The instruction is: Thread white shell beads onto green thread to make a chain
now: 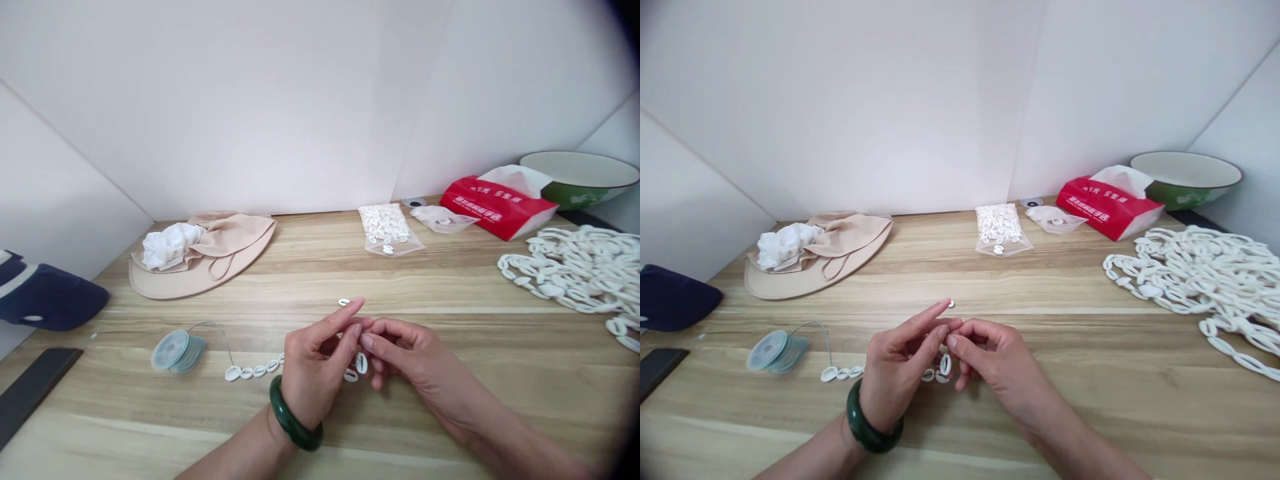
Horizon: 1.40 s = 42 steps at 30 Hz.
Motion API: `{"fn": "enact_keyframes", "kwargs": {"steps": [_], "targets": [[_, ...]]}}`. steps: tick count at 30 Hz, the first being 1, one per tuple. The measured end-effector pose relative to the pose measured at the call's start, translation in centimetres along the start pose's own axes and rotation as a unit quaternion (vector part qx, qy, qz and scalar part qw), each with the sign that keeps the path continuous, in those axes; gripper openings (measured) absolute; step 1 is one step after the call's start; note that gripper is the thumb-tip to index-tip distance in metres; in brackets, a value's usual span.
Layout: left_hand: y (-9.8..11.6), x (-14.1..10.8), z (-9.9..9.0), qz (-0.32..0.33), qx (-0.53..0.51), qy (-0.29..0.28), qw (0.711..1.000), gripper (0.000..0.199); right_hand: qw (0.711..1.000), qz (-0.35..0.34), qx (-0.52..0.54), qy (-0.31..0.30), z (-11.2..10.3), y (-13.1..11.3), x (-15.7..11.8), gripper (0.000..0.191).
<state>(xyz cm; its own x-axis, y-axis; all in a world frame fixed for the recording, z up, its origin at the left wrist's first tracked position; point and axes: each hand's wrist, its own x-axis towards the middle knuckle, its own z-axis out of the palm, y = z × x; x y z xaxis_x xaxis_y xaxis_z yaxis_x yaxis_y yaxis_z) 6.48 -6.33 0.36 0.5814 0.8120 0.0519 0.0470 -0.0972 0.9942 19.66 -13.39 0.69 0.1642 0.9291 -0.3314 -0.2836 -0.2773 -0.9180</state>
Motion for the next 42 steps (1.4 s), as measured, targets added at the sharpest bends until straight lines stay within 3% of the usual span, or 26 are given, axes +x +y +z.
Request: {"fn": "enact_keyframes", "kwargs": {"steps": [3,7,13,18,25,29,34,36,39,42], "targets": [[0.1,0.1,0.0,-0.031,-0.056,-0.020,0.998,0.036,1.000,-0.003,0.005,0.010,0.0,0.0,0.1,0.028],[-0.2,0.3,0.2,-0.066,-0.117,-0.065,0.989,0.060,0.998,-0.024,0.005,0.052,-0.4,0.3,0.3,0.026],[-0.8,0.6,0.2,0.021,0.032,-0.035,0.999,0.042,0.990,-0.073,0.063,0.102,-1.2,-0.1,0.1,0.018],[-0.6,0.5,-0.1,0.061,0.116,-0.056,0.990,0.034,0.984,-0.090,0.119,0.095,-1.9,-0.8,-0.1,0.017],[-0.4,0.7,-0.5,0.079,0.270,-0.120,0.952,0.036,0.965,-0.102,-0.111,0.213,-3.6,0.0,1.3,0.023],[0.1,0.8,-0.9,0.103,0.340,-0.173,0.919,0.033,0.936,-0.144,-0.253,0.198,-3.9,0.3,1.6,0.022],[0.9,0.8,-1.8,0.132,0.371,-0.233,0.889,0.036,0.912,-0.172,-0.330,0.170,-4.0,0.9,1.6,0.021],[1.3,1.2,-2.2,0.131,0.375,-0.219,0.891,0.027,0.910,-0.171,-0.339,0.164,-4.0,1.2,1.6,0.021],[1.7,2.5,-2.6,0.131,0.385,-0.147,0.902,0.024,0.910,-0.173,-0.339,0.162,-4.1,1.4,1.6,0.021],[1.2,4.1,-2.3,0.137,0.430,-0.104,0.886,0.026,0.911,-0.179,-0.335,0.157,-4.2,1.5,1.7,0.021]]}}
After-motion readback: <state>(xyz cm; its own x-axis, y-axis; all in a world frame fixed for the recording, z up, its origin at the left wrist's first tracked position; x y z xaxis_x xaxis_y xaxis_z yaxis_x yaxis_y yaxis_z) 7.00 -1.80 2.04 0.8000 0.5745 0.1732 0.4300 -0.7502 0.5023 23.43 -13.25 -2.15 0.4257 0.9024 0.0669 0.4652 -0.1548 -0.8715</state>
